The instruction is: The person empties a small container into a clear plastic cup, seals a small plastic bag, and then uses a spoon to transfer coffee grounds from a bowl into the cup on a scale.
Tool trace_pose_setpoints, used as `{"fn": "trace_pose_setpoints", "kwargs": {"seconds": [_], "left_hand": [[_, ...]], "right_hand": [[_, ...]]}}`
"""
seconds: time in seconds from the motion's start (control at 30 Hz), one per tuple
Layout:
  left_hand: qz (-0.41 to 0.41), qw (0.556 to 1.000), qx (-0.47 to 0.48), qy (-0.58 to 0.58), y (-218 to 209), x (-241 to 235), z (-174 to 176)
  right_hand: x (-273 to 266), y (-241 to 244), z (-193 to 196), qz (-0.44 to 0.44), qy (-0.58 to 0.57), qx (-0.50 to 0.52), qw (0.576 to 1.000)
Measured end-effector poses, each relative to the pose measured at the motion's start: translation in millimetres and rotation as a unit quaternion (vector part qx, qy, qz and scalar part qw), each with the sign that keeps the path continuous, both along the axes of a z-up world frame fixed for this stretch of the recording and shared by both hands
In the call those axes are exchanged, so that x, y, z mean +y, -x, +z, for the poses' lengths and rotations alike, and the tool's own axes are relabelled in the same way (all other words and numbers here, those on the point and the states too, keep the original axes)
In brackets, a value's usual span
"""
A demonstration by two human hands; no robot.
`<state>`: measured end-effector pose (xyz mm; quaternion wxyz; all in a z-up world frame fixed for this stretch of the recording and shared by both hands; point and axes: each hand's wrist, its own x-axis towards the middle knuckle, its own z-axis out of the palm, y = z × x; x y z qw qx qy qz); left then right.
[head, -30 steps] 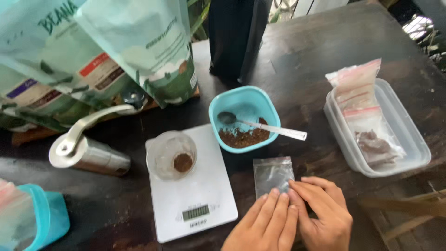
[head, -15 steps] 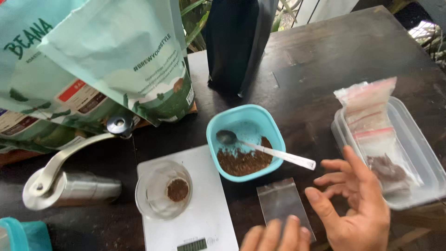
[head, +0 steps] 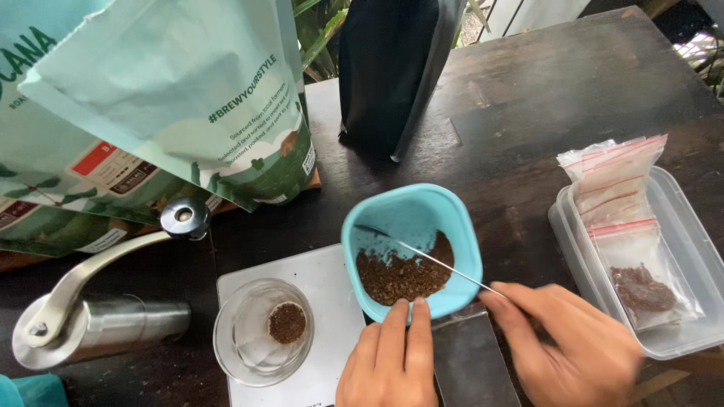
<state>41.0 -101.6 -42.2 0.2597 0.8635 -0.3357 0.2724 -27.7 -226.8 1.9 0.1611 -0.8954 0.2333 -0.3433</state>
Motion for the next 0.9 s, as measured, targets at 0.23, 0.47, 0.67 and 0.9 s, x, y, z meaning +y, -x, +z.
{"fn": "trace_pose_setpoints", "kwargs": {"seconds": [0.23, 0.47, 0.67, 0.9], "left_hand": [[-0.013, 1.0, 0.004, 0.012, 5.0, 4.3, -1.1], [-0.025, 1.0, -0.004, 0.004, 8.4, 9.6, -0.4], [-0.044, 0.999, 0.009, 0.001, 10.9, 16.1, -3.5], [-0.068, 0.998, 0.01, 0.003, 10.2, 20.1, -3.6]], "right_hand": [[-2.9, 22.3, -19.8, 0.024, 0.022, -0.105, 0.994], [-2.0, 28.0, -24.8, 0.045, 0.03, -0.131, 0.99], [14.9, 38.3, -23.1, -0.016, -0.106, -0.156, 0.982], [13.9, 35.6, -41.9, -0.096, -0.163, -0.22, 0.957]]}}
